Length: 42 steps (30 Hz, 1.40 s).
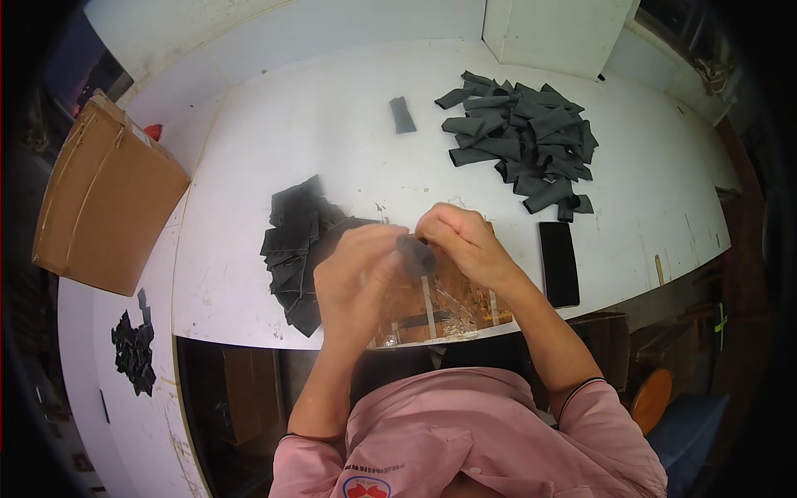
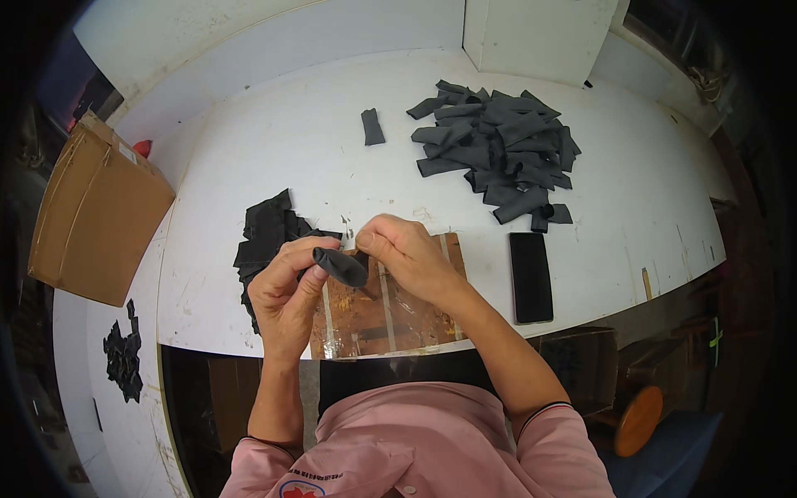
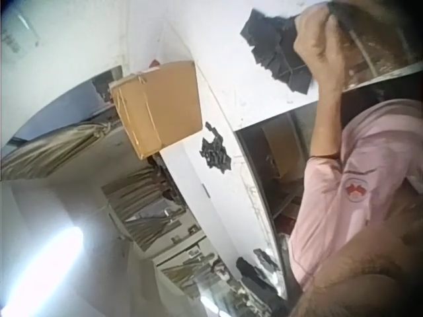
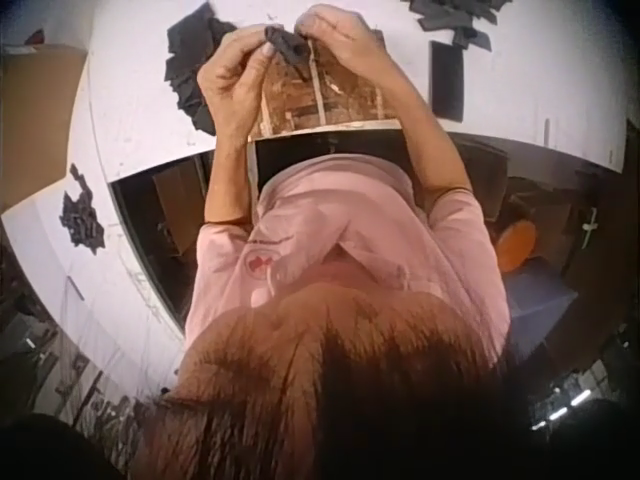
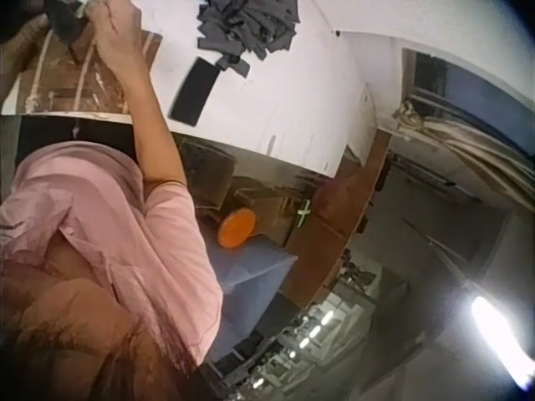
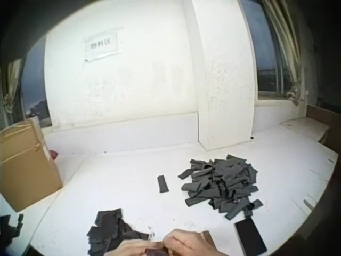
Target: Folding and preparing small black fabric strips on a workbench.
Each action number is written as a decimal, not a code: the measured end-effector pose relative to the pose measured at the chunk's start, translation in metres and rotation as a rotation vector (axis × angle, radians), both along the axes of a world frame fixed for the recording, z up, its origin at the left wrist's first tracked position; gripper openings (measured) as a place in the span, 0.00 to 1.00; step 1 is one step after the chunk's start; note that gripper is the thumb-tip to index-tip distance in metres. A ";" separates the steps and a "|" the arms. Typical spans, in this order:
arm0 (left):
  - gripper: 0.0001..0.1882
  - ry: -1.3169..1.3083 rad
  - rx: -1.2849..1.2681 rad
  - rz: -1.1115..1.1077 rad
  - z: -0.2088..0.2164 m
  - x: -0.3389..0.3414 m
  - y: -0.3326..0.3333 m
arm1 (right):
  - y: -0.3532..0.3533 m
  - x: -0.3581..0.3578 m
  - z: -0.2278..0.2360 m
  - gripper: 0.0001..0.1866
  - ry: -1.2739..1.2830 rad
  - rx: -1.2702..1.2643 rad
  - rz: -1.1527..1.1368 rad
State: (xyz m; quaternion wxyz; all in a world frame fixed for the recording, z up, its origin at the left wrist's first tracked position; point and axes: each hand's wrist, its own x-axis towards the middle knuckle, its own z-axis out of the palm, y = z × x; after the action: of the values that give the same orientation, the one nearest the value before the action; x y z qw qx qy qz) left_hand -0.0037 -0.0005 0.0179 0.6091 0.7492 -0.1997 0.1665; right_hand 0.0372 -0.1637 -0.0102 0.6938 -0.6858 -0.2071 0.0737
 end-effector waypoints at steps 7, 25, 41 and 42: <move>0.03 0.045 -0.525 0.142 -0.005 -0.009 -0.006 | 0.008 -0.021 0.053 0.14 -0.814 -0.804 -0.064; 0.05 0.277 0.136 -0.150 0.009 0.014 -0.005 | 0.010 -0.016 -0.019 0.09 -0.544 -0.501 -0.101; 0.05 0.241 -0.878 -0.090 0.001 0.002 0.003 | 0.012 -0.005 -0.004 0.18 -0.546 -0.633 -0.008; 0.05 0.280 -0.895 -0.110 -0.002 0.001 0.003 | 0.011 -0.006 -0.005 0.18 -0.550 -0.634 -0.008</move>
State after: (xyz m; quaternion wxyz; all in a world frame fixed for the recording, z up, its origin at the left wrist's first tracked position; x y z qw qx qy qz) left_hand -0.0029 0.0020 0.0157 0.9012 0.4167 -0.0636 0.1009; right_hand 0.0307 -0.1524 -0.0151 0.3674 -0.8604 -0.3490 -0.0544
